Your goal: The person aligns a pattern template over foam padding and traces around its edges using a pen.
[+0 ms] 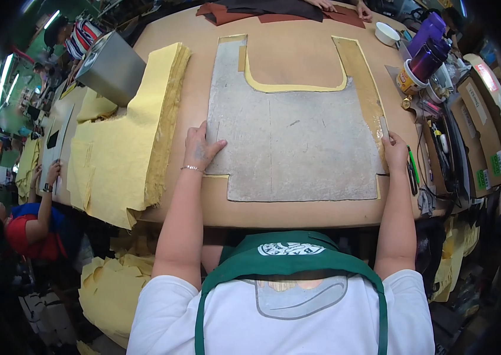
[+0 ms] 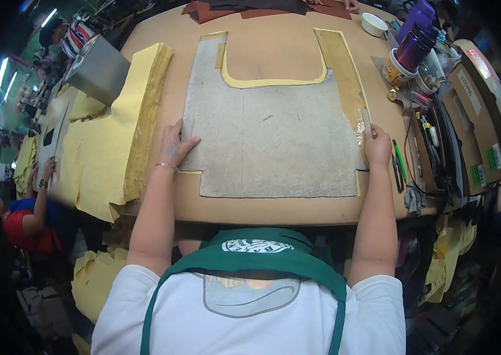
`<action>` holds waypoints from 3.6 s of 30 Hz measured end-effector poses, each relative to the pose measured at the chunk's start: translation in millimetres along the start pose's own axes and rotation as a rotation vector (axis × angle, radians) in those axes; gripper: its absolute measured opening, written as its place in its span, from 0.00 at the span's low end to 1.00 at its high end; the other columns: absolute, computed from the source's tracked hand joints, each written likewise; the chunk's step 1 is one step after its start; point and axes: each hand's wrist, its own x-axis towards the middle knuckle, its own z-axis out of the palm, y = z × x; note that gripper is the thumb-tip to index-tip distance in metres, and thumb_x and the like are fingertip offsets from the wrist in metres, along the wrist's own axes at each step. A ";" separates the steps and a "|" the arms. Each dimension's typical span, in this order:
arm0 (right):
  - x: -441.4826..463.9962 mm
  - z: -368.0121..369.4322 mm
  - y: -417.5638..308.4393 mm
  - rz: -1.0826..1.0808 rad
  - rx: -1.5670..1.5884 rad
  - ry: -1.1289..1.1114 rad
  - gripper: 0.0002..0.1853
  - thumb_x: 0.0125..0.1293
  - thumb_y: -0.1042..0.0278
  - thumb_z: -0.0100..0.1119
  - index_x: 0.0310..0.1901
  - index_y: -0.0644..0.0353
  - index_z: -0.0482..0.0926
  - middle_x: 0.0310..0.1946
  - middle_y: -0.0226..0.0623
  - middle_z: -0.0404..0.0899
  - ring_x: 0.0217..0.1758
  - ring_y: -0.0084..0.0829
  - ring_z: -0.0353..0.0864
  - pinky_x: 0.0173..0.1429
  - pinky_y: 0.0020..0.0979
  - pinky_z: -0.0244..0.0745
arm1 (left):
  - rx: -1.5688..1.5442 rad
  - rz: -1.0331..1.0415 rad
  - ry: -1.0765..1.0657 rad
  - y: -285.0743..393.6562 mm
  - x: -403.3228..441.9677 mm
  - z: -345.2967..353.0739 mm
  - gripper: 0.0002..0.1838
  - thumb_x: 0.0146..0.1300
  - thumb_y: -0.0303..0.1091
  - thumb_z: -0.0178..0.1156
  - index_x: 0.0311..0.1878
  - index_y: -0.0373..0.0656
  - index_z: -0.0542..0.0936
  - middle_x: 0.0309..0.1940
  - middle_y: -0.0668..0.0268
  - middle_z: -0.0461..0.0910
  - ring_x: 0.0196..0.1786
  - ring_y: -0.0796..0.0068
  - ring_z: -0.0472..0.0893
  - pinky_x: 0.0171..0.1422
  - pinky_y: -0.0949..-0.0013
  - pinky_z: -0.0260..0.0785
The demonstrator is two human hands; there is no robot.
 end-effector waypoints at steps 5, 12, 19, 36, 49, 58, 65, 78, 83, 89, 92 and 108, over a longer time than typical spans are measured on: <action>4.7 5.3 5.9 -0.025 -0.182 0.030 0.17 0.51 0.62 0.58 0.43 0.59 0.77 0.30 0.47 0.77 0.35 0.39 0.76 0.43 0.33 0.68 | 0.093 -0.086 -0.057 3.4 7.7 -1.0 0.39 0.40 0.46 0.67 0.54 0.31 0.67 0.39 0.52 0.67 0.44 0.60 0.69 0.53 0.67 0.62; -5.6 3.1 -0.2 -0.106 -0.416 0.131 0.22 0.50 0.56 0.59 0.41 0.66 0.76 0.34 0.47 0.76 0.38 0.41 0.74 0.46 0.35 0.67 | -0.088 -0.178 0.152 -8.2 -12.5 8.3 0.37 0.42 0.44 0.65 0.55 0.35 0.66 0.44 0.51 0.66 0.50 0.55 0.65 0.59 0.63 0.55; 15.7 -0.2 27.5 -0.035 -0.094 -0.093 0.22 0.45 0.63 0.66 0.39 0.69 0.75 0.26 0.39 0.75 0.29 0.29 0.73 0.38 0.28 0.70 | 0.052 -0.066 -0.066 -2.0 -78.0 -32.7 0.32 0.40 0.33 0.67 0.53 0.38 0.70 0.43 0.56 0.68 0.50 0.60 0.67 0.56 0.65 0.59; -31.9 -6.4 -5.5 -0.131 -0.187 0.150 0.21 0.43 0.63 0.66 0.39 0.62 0.75 0.35 0.43 0.74 0.38 0.38 0.74 0.45 0.32 0.69 | -0.374 -0.155 -0.154 -24.5 -9.2 -26.6 0.26 0.50 0.30 0.59 0.53 0.32 0.67 0.42 0.57 0.72 0.46 0.72 0.73 0.49 0.72 0.66; -12.7 -8.4 0.9 0.057 -0.054 -0.153 0.20 0.44 0.62 0.66 0.39 0.62 0.74 0.32 0.39 0.76 0.37 0.34 0.76 0.43 0.31 0.70 | -0.564 -0.313 -0.124 -34.3 34.9 -13.0 0.22 0.49 0.30 0.63 0.46 0.31 0.71 0.30 0.66 0.75 0.30 0.80 0.72 0.38 0.77 0.66; -5.3 -0.7 13.8 0.015 0.051 -0.161 0.19 0.44 0.66 0.64 0.39 0.64 0.74 0.33 0.42 0.76 0.37 0.35 0.76 0.44 0.31 0.70 | -0.585 -0.239 -0.273 -11.7 27.0 -12.6 0.19 0.49 0.23 0.59 0.47 0.32 0.71 0.39 0.59 0.76 0.40 0.74 0.76 0.46 0.72 0.69; 0.4 -0.8 23.5 -0.034 0.075 -0.190 0.19 0.49 0.69 0.62 0.42 0.67 0.71 0.28 0.38 0.75 0.31 0.26 0.73 0.37 0.26 0.70 | -0.353 -0.182 -0.266 1.9 25.3 -24.6 0.28 0.45 0.31 0.64 0.52 0.36 0.70 0.38 0.61 0.77 0.39 0.75 0.75 0.45 0.74 0.67; 12.0 5.2 39.5 0.015 0.143 -0.170 0.18 0.52 0.71 0.59 0.45 0.66 0.71 0.29 0.33 0.73 0.31 0.22 0.71 0.39 0.23 0.68 | -0.160 -0.051 -0.222 -14.4 33.6 -14.7 0.21 0.42 0.34 0.68 0.40 0.37 0.75 0.26 0.57 0.77 0.28 0.69 0.76 0.38 0.69 0.69; 14.8 5.5 46.8 0.026 0.166 -0.205 0.19 0.52 0.71 0.59 0.46 0.67 0.71 0.31 0.35 0.74 0.33 0.22 0.71 0.40 0.22 0.68 | -0.182 -0.063 -0.241 -18.8 31.6 -11.4 0.21 0.43 0.33 0.67 0.42 0.37 0.74 0.30 0.57 0.77 0.32 0.67 0.76 0.41 0.69 0.69; 18.7 7.0 55.6 0.043 0.220 -0.216 0.19 0.53 0.72 0.59 0.47 0.69 0.70 0.31 0.34 0.74 0.33 0.21 0.71 0.41 0.21 0.68 | -0.302 -0.044 -0.173 -3.5 17.9 -23.4 0.21 0.44 0.31 0.65 0.43 0.38 0.73 0.33 0.55 0.75 0.35 0.64 0.76 0.43 0.68 0.69; 17.8 7.8 54.5 0.055 0.228 -0.215 0.19 0.53 0.72 0.59 0.47 0.69 0.69 0.31 0.34 0.73 0.34 0.21 0.71 0.41 0.21 0.68 | -0.232 -0.048 -0.148 -9.3 19.6 -16.6 0.22 0.44 0.32 0.65 0.45 0.40 0.73 0.35 0.56 0.73 0.38 0.64 0.75 0.45 0.67 0.67; 17.3 3.6 55.1 0.044 0.208 -0.218 0.21 0.53 0.70 0.61 0.47 0.69 0.70 0.29 0.30 0.70 0.31 0.20 0.68 0.38 0.20 0.66 | -0.237 -0.055 -0.169 -19.8 21.5 -9.8 0.24 0.45 0.35 0.65 0.48 0.44 0.72 0.39 0.56 0.69 0.45 0.62 0.70 0.52 0.68 0.64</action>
